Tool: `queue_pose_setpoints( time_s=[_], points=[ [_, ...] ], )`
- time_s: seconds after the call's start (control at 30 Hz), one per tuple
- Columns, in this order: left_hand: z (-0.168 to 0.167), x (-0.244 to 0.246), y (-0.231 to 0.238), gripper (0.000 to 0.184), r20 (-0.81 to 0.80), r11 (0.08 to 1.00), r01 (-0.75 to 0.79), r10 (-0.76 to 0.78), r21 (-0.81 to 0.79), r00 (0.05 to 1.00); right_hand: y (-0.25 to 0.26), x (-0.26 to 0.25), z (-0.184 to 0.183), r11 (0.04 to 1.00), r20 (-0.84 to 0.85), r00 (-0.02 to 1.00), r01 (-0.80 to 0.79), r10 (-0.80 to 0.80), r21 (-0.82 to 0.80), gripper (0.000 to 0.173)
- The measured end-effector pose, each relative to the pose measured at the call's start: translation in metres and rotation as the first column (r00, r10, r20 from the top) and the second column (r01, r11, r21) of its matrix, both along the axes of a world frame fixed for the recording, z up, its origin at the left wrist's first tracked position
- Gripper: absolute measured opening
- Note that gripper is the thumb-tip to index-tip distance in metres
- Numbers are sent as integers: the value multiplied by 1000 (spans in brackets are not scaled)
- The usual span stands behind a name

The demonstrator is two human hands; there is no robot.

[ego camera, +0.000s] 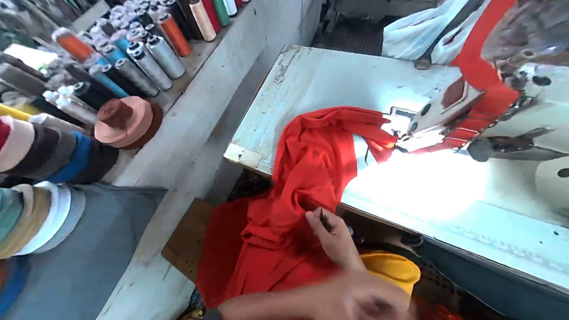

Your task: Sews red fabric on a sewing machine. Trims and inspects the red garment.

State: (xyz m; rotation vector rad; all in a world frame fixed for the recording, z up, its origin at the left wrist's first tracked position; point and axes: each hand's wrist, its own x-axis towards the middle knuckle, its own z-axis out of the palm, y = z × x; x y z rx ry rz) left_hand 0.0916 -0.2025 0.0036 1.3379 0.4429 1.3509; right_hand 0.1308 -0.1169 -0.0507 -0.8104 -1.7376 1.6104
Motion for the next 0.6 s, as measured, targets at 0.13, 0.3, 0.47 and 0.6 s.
queue_pose_setpoints(
  time_s=[0.13, 0.3, 0.47, 0.6],
  points=[
    [-27, -117, -18, 23, -396, 572, -821, 751, -11, 528, 9, 17, 1, 999, -30, 1000, -2, 1, -36, 30],
    [-64, -127, -18, 78, -526, 378, -778, 581, -502, 622, 1, 8, 11, 993, -162, 982, -111, 101, -51, 28],
    [-56, -99, -2, 14, -255, 567, -679, 649, -467, 717, 11, 28, 12, 992, -25, 1000, 6, -3, 128, 30],
    [-47, -110, -4, 27, -218, 607, -652, 634, -454, 742, 32, 77, 13, 909, 78, 921, 360, -382, 208, 27]
  ],
)
